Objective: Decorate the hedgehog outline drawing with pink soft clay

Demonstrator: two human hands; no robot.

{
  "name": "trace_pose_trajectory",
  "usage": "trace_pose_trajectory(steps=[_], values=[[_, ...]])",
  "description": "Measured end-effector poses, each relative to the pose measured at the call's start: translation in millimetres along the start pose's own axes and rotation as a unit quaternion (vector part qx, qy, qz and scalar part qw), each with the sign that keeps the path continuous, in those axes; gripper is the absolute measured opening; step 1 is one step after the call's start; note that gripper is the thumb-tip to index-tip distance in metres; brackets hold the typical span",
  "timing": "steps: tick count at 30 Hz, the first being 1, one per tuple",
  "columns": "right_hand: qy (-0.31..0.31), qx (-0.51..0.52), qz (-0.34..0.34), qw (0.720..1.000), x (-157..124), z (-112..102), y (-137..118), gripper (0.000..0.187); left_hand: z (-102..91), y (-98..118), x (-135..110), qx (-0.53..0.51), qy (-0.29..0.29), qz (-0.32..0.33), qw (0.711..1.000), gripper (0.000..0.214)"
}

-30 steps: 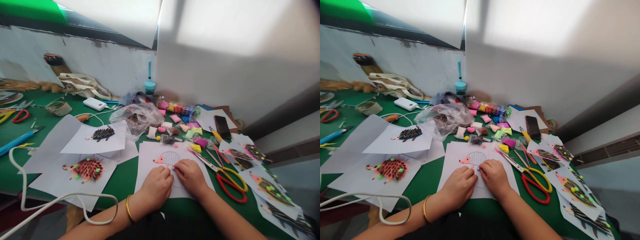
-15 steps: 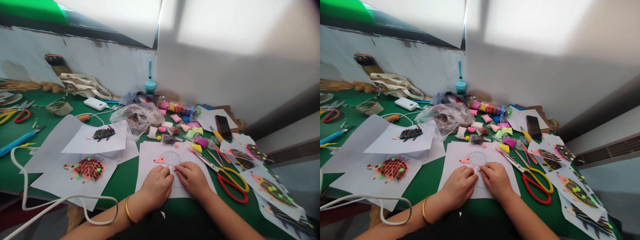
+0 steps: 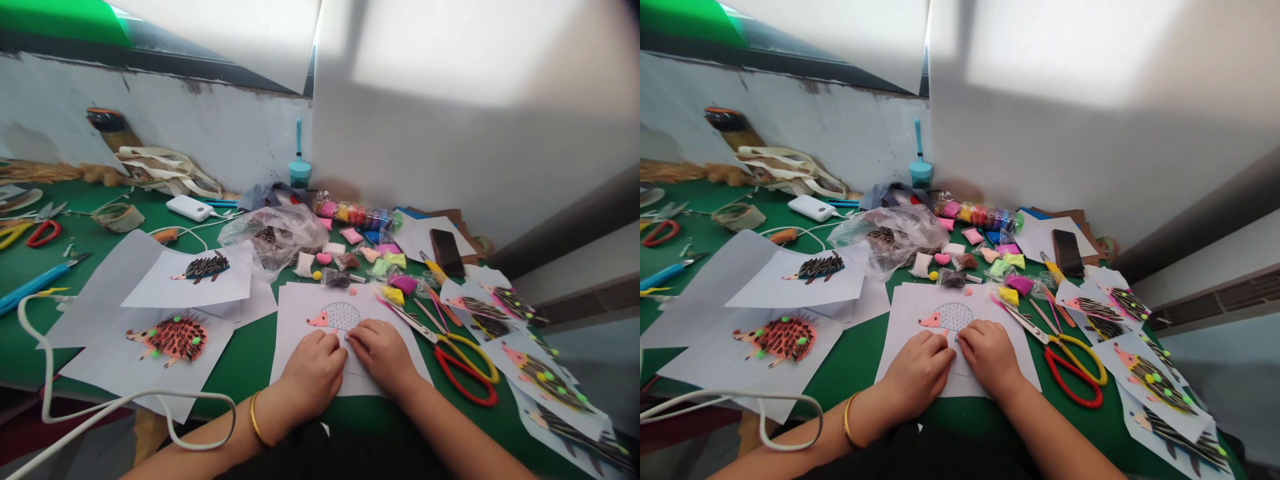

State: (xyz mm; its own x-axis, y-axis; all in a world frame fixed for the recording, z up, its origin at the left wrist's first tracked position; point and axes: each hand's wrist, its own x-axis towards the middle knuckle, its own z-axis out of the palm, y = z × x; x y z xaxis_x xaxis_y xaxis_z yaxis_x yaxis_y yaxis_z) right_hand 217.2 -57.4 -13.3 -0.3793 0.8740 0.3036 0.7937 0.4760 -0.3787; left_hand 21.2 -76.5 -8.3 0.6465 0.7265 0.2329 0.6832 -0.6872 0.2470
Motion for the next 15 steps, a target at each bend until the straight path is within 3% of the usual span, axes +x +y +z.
trace_pose_trajectory(steps=[15], values=[[0.031,-0.001,-0.022,0.999,-3.3,6.2,2.3,0.013,1.3,-0.2,-0.2,0.002,0.003,-0.001,1.0,0.011]])
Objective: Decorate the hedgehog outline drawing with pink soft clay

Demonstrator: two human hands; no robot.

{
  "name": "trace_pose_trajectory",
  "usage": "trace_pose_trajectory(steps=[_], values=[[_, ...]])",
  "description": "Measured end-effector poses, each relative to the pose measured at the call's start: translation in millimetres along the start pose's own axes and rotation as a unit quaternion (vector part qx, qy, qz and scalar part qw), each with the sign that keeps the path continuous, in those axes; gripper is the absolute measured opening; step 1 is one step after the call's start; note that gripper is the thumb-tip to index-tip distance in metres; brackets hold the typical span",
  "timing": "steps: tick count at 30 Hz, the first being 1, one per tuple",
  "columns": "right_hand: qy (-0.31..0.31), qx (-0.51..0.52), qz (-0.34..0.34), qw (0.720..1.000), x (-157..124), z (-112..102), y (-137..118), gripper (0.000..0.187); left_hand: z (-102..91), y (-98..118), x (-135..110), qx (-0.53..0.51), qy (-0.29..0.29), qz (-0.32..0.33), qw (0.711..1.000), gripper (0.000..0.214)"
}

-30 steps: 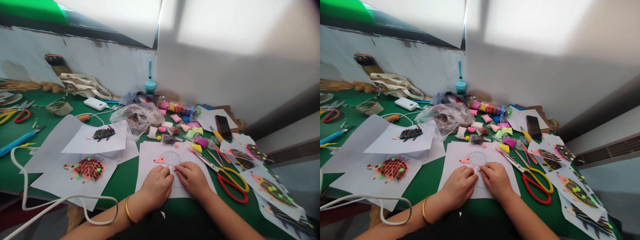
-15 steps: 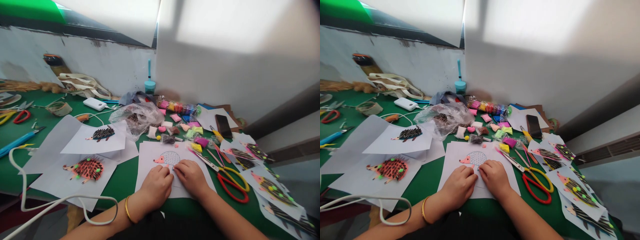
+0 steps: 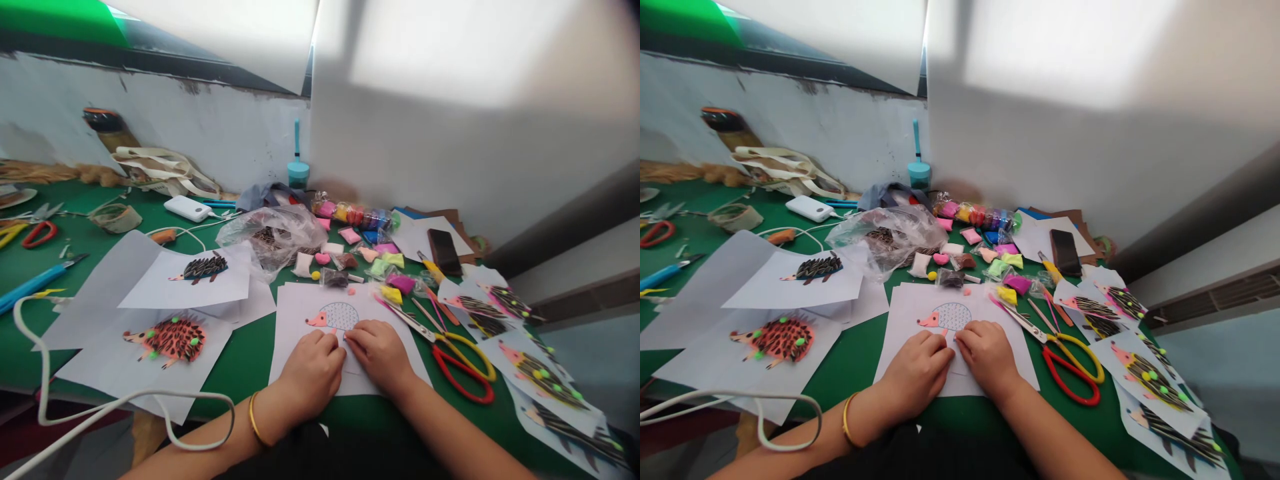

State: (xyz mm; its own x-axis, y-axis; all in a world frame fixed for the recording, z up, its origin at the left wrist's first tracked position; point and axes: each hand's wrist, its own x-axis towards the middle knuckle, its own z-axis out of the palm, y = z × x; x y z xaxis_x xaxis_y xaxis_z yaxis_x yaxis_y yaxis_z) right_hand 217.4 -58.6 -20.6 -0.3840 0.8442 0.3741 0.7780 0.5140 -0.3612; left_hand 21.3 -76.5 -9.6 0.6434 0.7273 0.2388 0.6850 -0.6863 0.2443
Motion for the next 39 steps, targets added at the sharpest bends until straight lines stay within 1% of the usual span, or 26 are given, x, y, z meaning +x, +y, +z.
trace_pose_trajectory(steps=[6,10,13,16,18,21,23,28,33,39], values=[[0.004,-0.025,-0.02,0.999,-1,0,0,0.013,0.8,0,0,-0.003,0.002,0.0,1.0,0.012],[0.002,-0.036,-0.042,0.998,-5,-3,0,0.016,0.5,-1,0,-0.006,0.007,0.003,1.0,0.012],[0.007,-0.022,-0.047,0.999,-9,-5,1,0.021,-0.5,-1,0,-0.009,0.008,0.007,1.0,0.013],[0.015,-0.003,-0.036,0.999,-13,-8,4,0.027,-1.1,0,0,-0.011,0.007,0.001,1.0,0.015],[0.014,0.003,-0.026,1.0,-14,-9,5,0.029,-0.9,0,0,-0.013,0.011,-0.006,1.0,0.023],[0.005,0.006,-0.019,1.0,-15,-9,6,0.032,0.5,1,-1,-0.008,0.013,-0.009,1.0,0.047],[0.002,0.004,-0.019,1.0,-14,-8,5,0.033,1.6,1,-1,-0.001,0.004,-0.008,1.0,0.053],[-0.004,-0.011,-0.021,1.0,-12,-6,3,0.034,2.2,3,1,0.009,-0.02,-0.016,1.0,0.05],[-0.01,-0.036,-0.018,0.999,-11,-3,1,0.033,0.4,4,1,0.012,-0.023,-0.021,0.999,0.046],[0.0,-0.006,-0.015,1.0,-11,-5,1,0.032,0.5,3,2,0.014,-0.017,-0.016,1.0,0.049]])
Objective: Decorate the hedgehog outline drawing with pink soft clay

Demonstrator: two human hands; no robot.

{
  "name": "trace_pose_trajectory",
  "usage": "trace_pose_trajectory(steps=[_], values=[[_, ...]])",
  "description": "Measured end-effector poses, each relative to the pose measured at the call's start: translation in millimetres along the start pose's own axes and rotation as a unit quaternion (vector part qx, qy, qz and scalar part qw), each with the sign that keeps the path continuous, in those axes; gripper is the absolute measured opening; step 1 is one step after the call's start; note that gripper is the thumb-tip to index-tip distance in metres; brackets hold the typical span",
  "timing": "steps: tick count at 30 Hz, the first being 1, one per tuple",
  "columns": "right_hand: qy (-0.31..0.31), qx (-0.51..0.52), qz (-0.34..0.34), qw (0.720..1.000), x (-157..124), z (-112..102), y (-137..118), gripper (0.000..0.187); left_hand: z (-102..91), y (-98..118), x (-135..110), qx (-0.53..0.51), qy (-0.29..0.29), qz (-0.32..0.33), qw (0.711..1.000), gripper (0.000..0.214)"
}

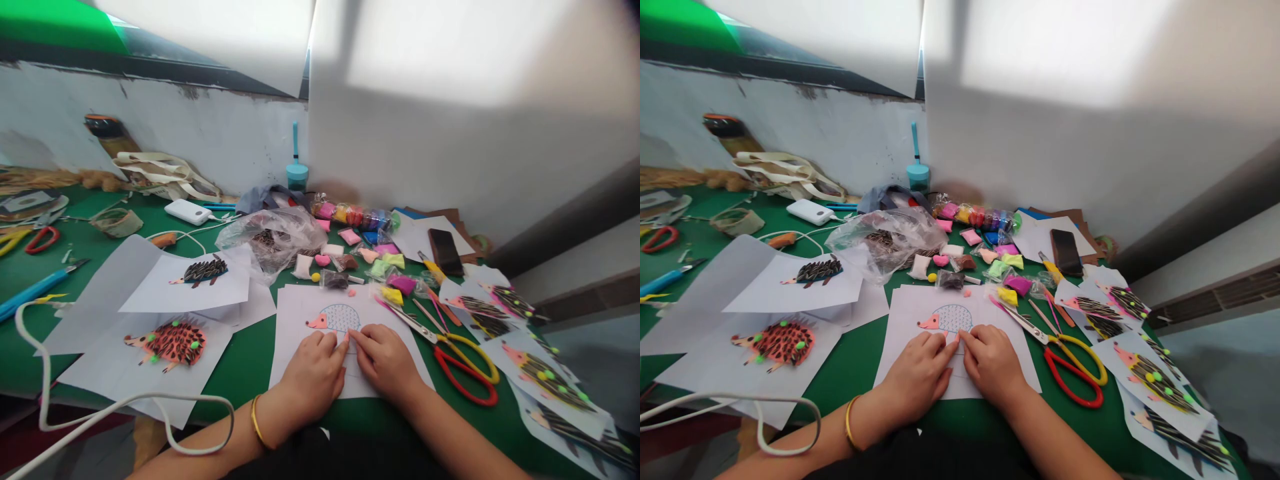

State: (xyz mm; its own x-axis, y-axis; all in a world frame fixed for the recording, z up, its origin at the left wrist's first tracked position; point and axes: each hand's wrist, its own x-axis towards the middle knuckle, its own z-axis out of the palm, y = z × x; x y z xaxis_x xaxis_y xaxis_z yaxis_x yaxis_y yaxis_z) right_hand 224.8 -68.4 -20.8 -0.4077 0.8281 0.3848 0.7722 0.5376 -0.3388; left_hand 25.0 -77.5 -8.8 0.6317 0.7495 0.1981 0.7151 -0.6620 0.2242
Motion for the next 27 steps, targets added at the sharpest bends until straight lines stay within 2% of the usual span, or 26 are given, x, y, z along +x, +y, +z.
trace_pose_trajectory(steps=[8,15,22,27], values=[[-0.012,-0.036,-0.001,0.999,1.2,1.4,-3.8,0.028,-0.8,0.5,-0.2,0.0,-0.004,-0.003,1.0,0.045],[0.0,0.04,0.012,0.999,0.5,-0.8,-0.2,0.033,-0.8,0.1,-0.9,0.005,0.004,0.006,1.0,0.049],[-0.018,-0.006,0.0,1.0,1.4,1.8,-4.7,0.029,2.3,-1.6,-2.4,-0.003,0.017,0.008,1.0,0.043],[-0.011,0.041,0.009,0.999,0.7,1.0,-0.4,0.03,0.2,-2.4,-2.2,-0.003,0.016,0.013,1.0,0.038]])
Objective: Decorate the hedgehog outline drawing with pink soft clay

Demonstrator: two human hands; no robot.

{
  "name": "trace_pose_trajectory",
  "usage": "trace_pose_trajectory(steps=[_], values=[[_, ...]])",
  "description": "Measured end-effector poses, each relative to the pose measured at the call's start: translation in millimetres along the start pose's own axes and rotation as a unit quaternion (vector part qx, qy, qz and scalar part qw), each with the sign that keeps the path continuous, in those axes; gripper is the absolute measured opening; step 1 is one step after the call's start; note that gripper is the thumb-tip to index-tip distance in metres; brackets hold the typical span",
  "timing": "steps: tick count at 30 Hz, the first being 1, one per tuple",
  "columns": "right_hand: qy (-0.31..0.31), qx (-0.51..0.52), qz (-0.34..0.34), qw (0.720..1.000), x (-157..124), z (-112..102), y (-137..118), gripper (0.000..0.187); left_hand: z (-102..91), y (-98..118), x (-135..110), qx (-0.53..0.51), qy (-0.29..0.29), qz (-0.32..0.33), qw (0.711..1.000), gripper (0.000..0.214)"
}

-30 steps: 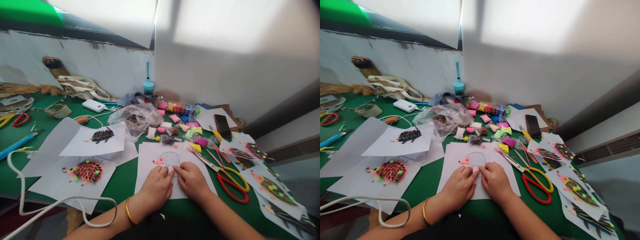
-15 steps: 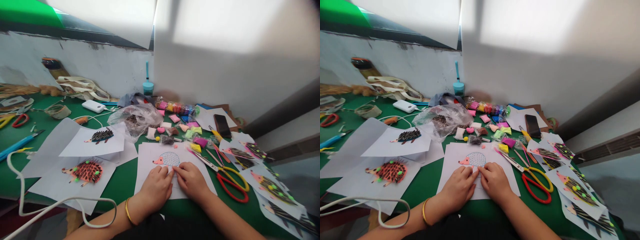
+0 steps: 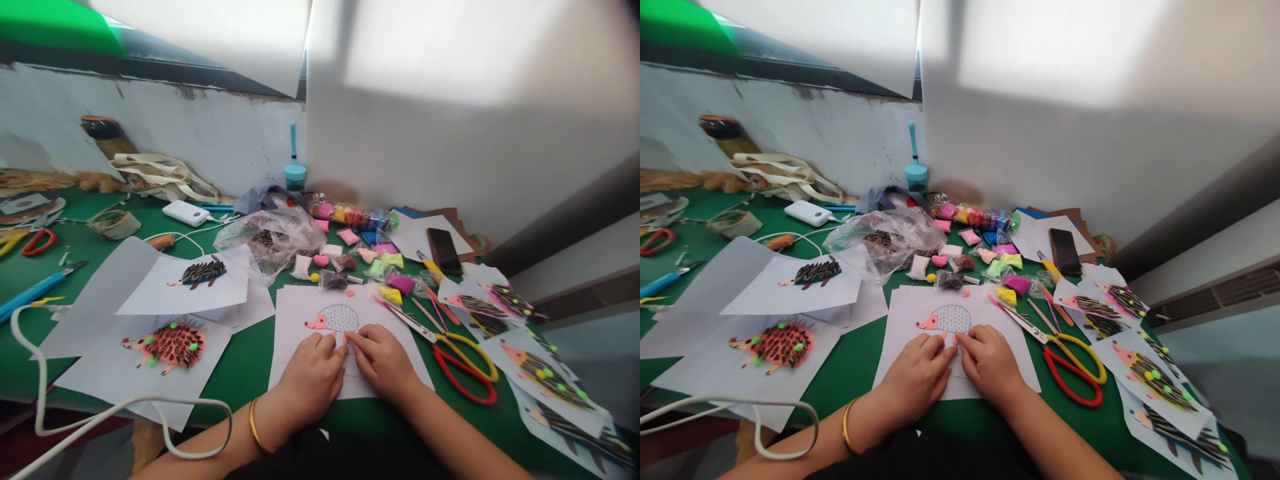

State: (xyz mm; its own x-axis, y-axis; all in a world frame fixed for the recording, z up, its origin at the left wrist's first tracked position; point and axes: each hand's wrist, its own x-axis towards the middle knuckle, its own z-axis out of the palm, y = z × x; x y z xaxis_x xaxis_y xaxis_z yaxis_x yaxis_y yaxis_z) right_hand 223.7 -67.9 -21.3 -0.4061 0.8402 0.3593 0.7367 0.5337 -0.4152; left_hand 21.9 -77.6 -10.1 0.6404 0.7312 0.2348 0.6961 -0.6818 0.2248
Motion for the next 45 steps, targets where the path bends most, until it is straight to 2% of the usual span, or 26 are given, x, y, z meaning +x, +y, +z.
trace_pose_trajectory(steps=[3,10,22,25,31,37,45], values=[[0.005,0.009,-0.006,1.0,-0.5,-1.0,0.6,0.031,-1.1,0.0,-0.3,-0.002,0.008,0.0,1.0,0.035],[0.004,-0.042,-0.025,0.999,-0.9,-1.2,-5.8,0.028,-1.4,0.7,-0.6,-0.005,0.016,0.002,1.0,0.029],[0.004,-0.042,-0.055,0.998,-2.4,-2.6,-5.6,0.029,-1.3,0.4,-0.5,-0.011,0.029,0.004,1.0,0.031],[0.018,-0.027,-0.049,0.998,-2.4,-3.2,-5.3,0.029,-0.3,0.2,-0.2,0.0,0.021,0.01,1.0,0.032],[-0.01,-0.031,-0.05,0.998,-2.4,-2.7,-6.8,0.028,1.3,0.4,0.7,0.009,0.019,0.006,1.0,0.03],[0.015,-0.021,-0.04,0.999,-3.2,-1.8,-4.8,0.03,2.2,0.0,0.6,0.011,0.023,0.011,1.0,0.031],[0.015,-0.032,-0.007,0.999,-1.7,1.2,-2.6,0.027,1.1,0.6,1.0,0.014,0.023,0.004,1.0,0.029]])
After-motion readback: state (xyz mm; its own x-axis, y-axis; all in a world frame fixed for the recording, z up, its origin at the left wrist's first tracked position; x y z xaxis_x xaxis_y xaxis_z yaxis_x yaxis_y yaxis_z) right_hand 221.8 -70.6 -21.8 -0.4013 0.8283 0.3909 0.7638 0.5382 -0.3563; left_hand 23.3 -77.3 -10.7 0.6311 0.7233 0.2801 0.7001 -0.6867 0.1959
